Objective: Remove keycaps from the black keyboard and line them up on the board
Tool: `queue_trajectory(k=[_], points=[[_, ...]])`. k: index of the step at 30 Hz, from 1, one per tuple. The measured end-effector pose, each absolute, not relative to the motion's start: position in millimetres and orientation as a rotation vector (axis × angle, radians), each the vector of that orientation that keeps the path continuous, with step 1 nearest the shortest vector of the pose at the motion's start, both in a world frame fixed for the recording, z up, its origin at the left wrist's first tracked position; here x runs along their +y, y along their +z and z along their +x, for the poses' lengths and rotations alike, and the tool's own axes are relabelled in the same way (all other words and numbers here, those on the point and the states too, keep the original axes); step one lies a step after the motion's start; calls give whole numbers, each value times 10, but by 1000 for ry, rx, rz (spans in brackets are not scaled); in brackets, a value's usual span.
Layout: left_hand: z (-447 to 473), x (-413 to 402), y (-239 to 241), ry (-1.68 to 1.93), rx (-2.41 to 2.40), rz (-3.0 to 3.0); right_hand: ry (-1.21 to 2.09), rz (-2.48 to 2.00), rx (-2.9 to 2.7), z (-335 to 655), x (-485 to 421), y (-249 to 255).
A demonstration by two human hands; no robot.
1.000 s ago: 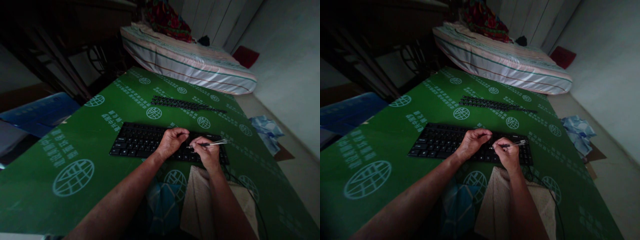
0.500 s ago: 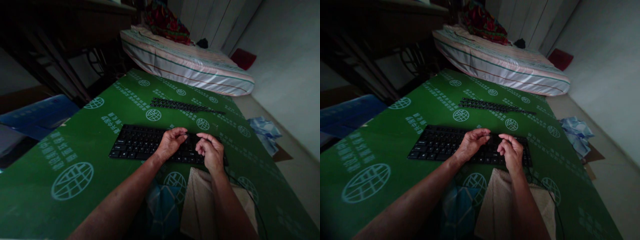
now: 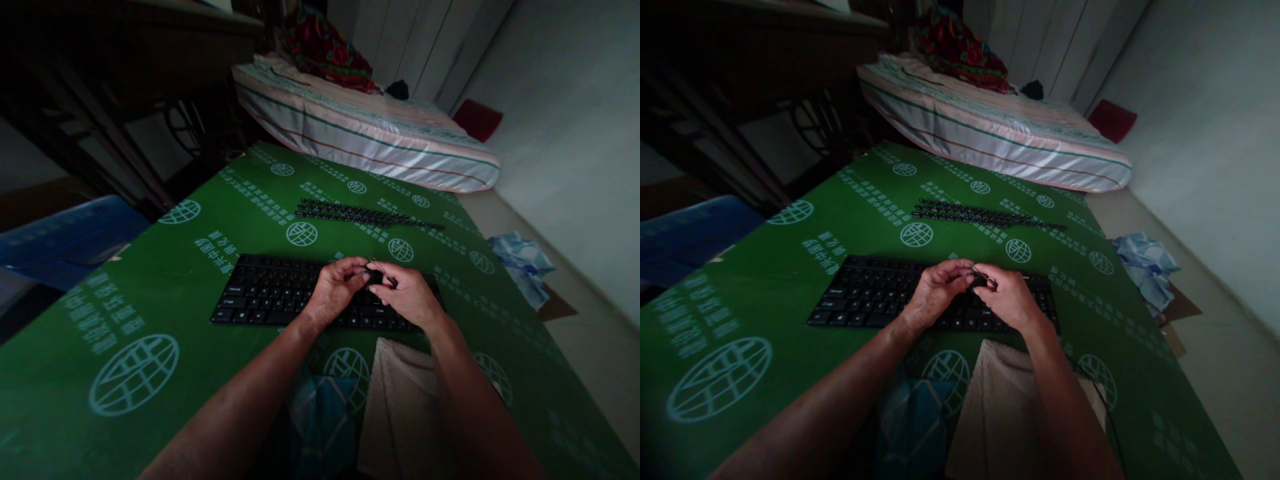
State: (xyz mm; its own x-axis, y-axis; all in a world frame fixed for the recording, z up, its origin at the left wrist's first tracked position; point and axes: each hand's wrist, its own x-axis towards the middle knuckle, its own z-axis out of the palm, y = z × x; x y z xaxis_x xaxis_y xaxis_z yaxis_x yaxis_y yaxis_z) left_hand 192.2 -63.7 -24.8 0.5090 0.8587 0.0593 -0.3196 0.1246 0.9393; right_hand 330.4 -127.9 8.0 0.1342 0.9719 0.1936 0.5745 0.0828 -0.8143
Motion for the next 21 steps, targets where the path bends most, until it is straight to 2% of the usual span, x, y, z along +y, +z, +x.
queue_trajectory(k=[21], points=[[1931, -628, -194, 957, 689, 1049, 389, -1605, -2026, 3494, -1088, 151]])
